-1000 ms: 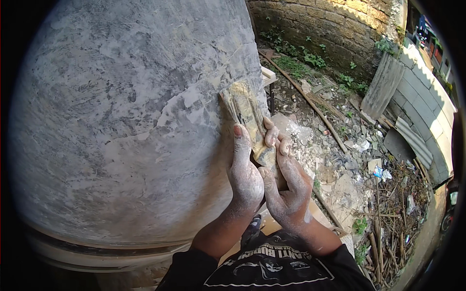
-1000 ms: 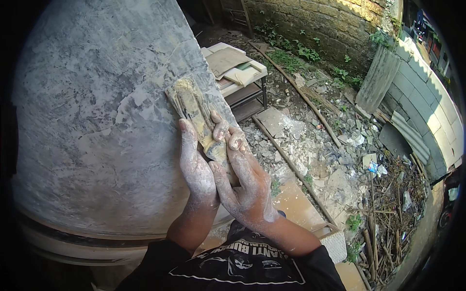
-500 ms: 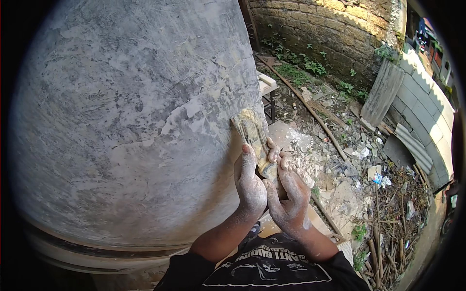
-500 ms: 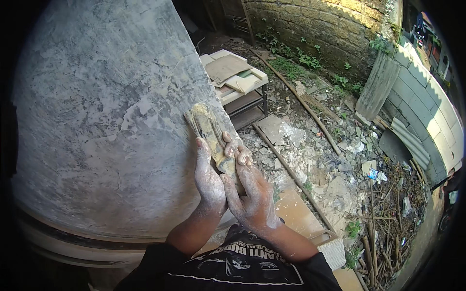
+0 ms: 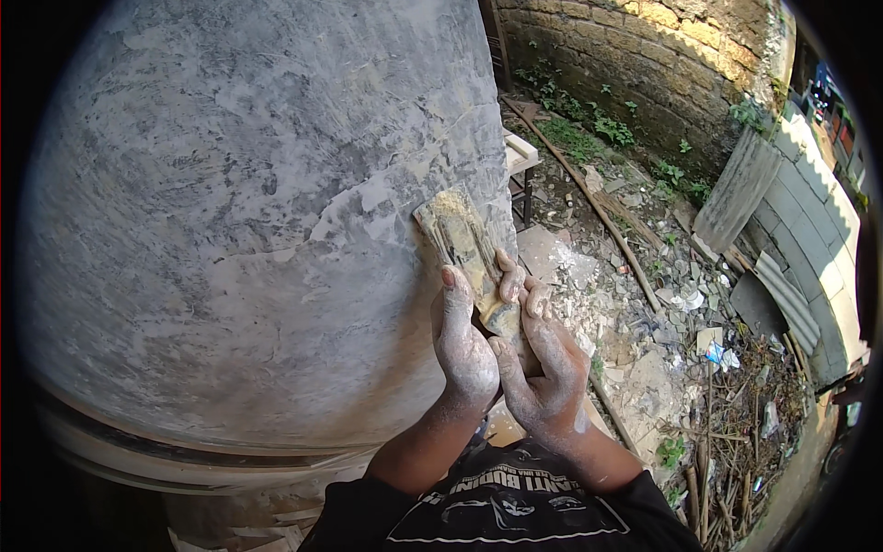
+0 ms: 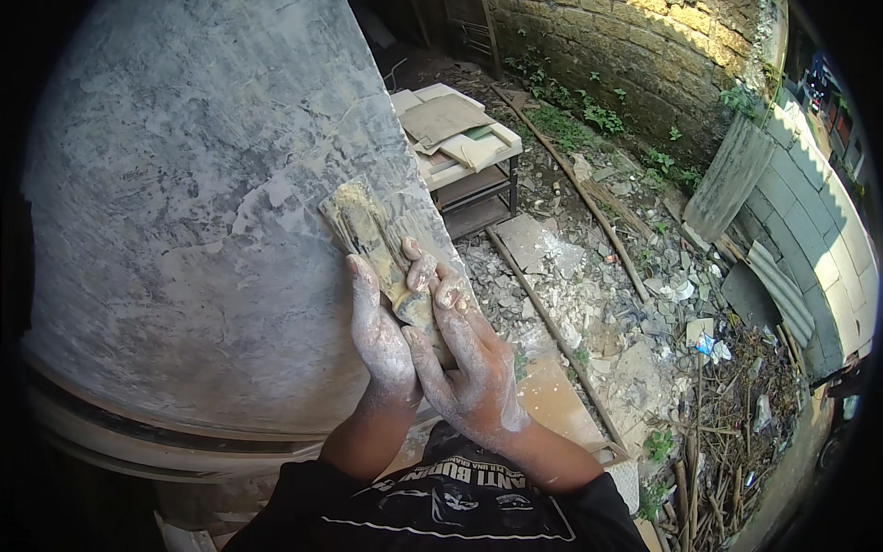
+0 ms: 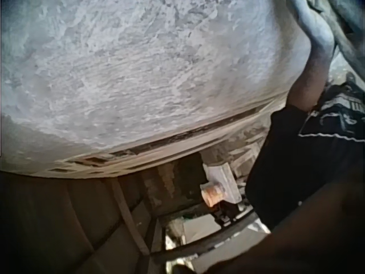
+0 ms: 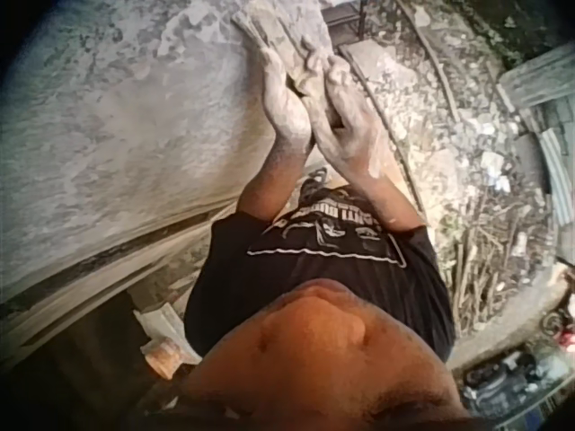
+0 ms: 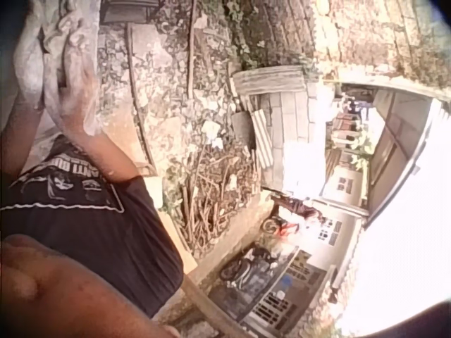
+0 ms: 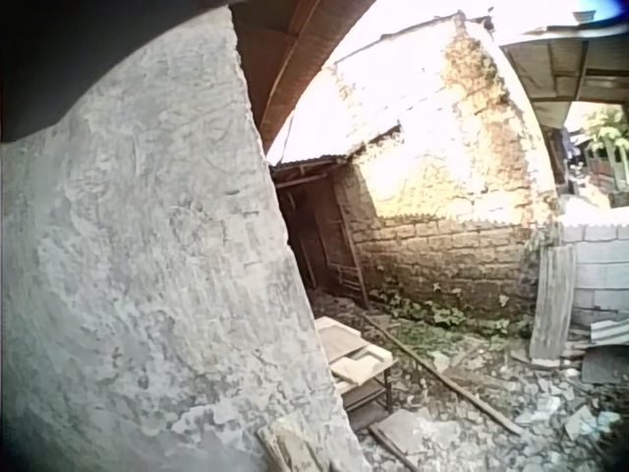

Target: The person applies and smooths wall putty onto a concrete wall using a putty knife.

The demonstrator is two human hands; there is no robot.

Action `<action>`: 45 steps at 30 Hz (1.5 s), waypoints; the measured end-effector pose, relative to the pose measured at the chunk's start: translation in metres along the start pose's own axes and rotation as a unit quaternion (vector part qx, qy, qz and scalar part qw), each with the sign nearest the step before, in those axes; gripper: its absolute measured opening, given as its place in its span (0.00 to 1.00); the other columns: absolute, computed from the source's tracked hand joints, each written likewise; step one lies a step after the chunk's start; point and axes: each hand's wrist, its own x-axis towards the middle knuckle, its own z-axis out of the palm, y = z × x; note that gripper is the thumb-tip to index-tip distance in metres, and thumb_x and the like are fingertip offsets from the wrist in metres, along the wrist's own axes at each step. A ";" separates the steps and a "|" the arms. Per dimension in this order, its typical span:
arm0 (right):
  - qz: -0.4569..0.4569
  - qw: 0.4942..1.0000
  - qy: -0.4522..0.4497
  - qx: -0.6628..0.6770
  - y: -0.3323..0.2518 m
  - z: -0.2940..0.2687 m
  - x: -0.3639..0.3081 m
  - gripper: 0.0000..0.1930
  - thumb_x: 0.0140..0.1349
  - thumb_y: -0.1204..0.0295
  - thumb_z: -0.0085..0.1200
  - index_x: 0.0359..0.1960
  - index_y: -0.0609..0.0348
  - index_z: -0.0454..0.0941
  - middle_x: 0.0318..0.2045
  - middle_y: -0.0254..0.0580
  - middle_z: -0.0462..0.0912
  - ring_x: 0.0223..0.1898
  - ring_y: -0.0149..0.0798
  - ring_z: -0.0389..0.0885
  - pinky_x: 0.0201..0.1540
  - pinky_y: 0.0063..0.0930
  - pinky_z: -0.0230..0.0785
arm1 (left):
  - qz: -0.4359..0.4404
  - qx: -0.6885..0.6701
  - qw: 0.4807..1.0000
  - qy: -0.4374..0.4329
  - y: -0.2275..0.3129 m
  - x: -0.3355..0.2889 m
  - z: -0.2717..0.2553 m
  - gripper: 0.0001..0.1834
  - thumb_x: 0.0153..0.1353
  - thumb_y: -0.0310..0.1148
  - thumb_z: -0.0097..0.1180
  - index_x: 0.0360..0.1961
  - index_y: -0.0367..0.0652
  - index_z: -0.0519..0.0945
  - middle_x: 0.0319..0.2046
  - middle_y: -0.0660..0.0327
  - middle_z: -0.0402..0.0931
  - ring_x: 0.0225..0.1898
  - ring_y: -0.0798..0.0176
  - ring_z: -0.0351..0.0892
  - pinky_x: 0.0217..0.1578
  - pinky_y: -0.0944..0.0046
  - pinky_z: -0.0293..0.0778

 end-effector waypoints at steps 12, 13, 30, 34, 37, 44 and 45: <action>0.049 0.996 0.020 0.076 0.003 0.018 -0.022 0.18 0.46 0.82 0.58 0.40 0.80 0.73 0.31 0.56 0.78 0.30 0.41 0.79 0.36 0.29 0.70 | 0.056 -0.017 0.998 0.030 0.001 -0.015 -0.019 0.27 0.69 0.46 0.33 0.43 0.24 0.67 0.30 0.53 0.66 0.30 0.63 0.63 0.34 0.61 0.67; 0.068 0.994 0.008 0.083 0.005 0.018 -0.024 0.18 0.46 0.82 0.58 0.40 0.80 0.72 0.31 0.56 0.78 0.30 0.41 0.79 0.35 0.29 0.70 | 0.051 -0.014 0.997 0.059 0.000 -0.016 -0.021 0.28 0.69 0.46 0.33 0.43 0.24 0.67 0.30 0.53 0.67 0.30 0.63 0.63 0.34 0.61 0.67; 0.008 0.998 0.007 0.065 -0.011 0.008 0.004 0.21 0.53 0.80 0.56 0.47 0.82 0.68 0.42 0.69 0.75 0.45 0.53 0.78 0.45 0.35 0.71 | 0.045 -0.038 0.998 0.023 0.015 -0.002 0.009 0.26 0.68 0.45 0.35 0.44 0.25 0.66 0.27 0.55 0.65 0.29 0.62 0.63 0.33 0.61 0.67; 0.030 0.998 -0.026 0.051 -0.010 0.007 -0.003 0.21 0.53 0.80 0.56 0.46 0.83 0.68 0.44 0.70 0.74 0.47 0.55 0.77 0.48 0.34 0.69 | 0.021 0.030 0.996 0.081 0.009 -0.006 0.004 0.30 0.65 0.57 0.34 0.44 0.36 0.66 0.25 0.62 0.61 0.29 0.59 0.65 0.31 0.64 0.65; 0.034 0.997 0.020 0.070 -0.021 0.009 0.015 0.20 0.53 0.80 0.56 0.46 0.84 0.68 0.44 0.70 0.74 0.47 0.55 0.77 0.48 0.35 0.69 | 0.011 0.053 0.998 0.032 0.024 0.009 0.020 0.30 0.65 0.57 0.33 0.44 0.36 0.66 0.25 0.62 0.61 0.29 0.59 0.64 0.31 0.63 0.65; 0.048 0.998 0.023 0.020 -0.026 0.015 0.004 0.22 0.52 0.81 0.56 0.47 0.84 0.67 0.43 0.71 0.73 0.47 0.56 0.77 0.47 0.34 0.69 | -0.012 0.025 0.998 0.053 0.021 0.000 0.008 0.29 0.66 0.56 0.33 0.43 0.36 0.66 0.25 0.62 0.61 0.29 0.59 0.64 0.34 0.64 0.64; 0.066 0.996 0.034 0.045 -0.029 0.016 0.006 0.22 0.52 0.81 0.56 0.47 0.84 0.67 0.43 0.72 0.73 0.47 0.57 0.77 0.47 0.34 0.69 | -0.003 0.030 0.998 0.046 0.024 0.004 0.012 0.29 0.66 0.56 0.33 0.43 0.36 0.66 0.25 0.62 0.61 0.29 0.59 0.64 0.33 0.64 0.65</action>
